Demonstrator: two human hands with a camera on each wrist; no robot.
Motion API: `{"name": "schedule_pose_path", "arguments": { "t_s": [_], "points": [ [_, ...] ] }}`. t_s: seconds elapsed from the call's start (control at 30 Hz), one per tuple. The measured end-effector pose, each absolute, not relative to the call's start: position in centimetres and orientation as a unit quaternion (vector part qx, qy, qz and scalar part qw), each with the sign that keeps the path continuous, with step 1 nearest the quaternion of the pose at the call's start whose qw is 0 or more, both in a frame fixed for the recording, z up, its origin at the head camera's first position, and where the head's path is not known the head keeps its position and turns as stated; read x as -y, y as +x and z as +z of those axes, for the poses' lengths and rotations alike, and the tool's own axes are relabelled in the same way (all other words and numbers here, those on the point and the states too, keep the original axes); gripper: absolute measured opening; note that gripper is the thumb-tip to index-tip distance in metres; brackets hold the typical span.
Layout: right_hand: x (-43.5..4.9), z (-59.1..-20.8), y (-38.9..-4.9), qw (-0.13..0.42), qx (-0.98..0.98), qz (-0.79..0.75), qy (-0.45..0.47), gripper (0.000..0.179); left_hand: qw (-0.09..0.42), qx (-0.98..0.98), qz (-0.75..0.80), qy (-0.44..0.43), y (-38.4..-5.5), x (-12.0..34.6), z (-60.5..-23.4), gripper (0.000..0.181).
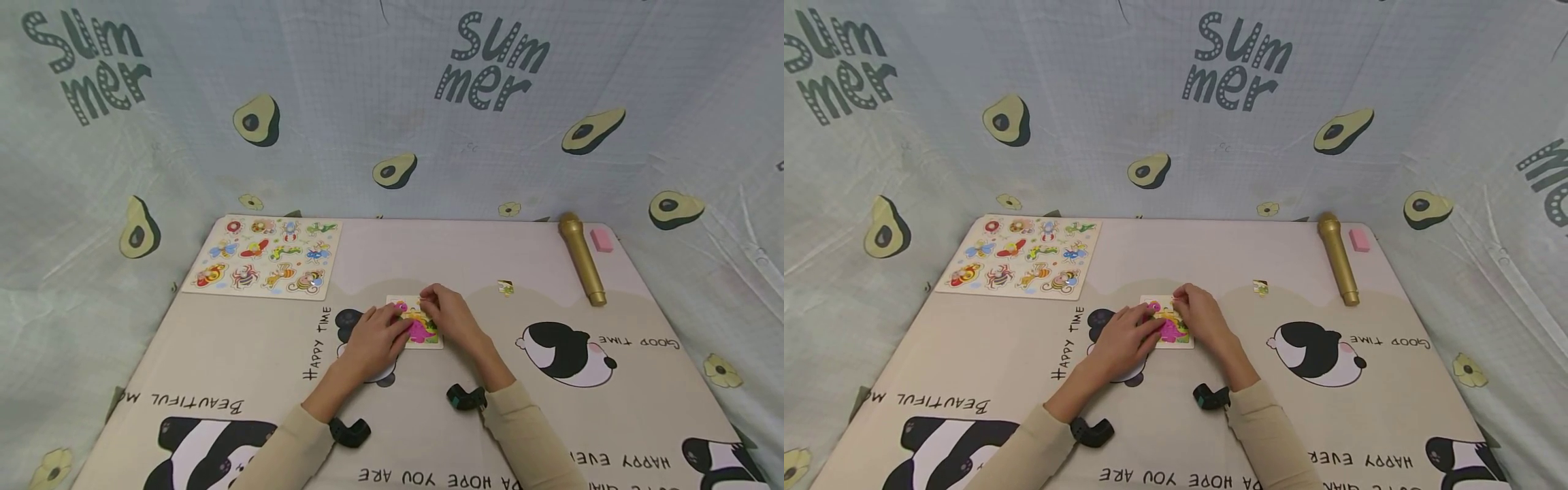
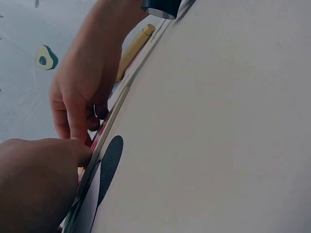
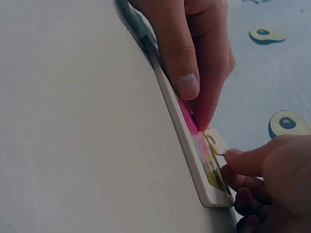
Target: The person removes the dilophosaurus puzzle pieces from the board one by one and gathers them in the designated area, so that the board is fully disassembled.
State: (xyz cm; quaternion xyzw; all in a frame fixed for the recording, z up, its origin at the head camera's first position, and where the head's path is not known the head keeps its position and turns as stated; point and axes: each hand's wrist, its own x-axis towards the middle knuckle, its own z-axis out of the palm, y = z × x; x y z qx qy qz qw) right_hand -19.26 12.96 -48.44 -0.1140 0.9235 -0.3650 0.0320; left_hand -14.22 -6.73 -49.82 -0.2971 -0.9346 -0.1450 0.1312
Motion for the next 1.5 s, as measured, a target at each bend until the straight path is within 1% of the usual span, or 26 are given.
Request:
{"name": "schedule_pose_path", "arguments": {
  "t_s": [0.23,0.53,0.87,1.2,1.5],
  "points": [
    [-13.1,-48.4,-19.3,0.036,-0.918,-0.375,-0.125,0.027,0.134,0.933,-0.146,-0.3,-14.2,6.8,-49.8,0.031],
    [-13.1,-48.5,-19.2,0.033,-0.906,-0.405,-0.118,0.023,0.134,0.934,-0.143,-0.298,-14.2,6.8,-49.9,0.031],
    [-14.2,-48.2,-19.4,0.011,-0.896,-0.437,-0.076,0.022,0.119,0.935,-0.152,-0.296,-14.2,6.8,-49.9,0.032],
    [-16.1,-48.2,-20.2,-0.016,-0.896,-0.442,-0.041,0.023,0.115,0.935,-0.155,-0.297,-14.2,6.9,-50.0,0.033],
    [-18.0,-48.2,-20.7,-0.025,-0.895,-0.446,-0.011,0.025,0.106,0.936,-0.159,-0.295,-14.2,6.8,-50.0,0.033]
  ]
}}
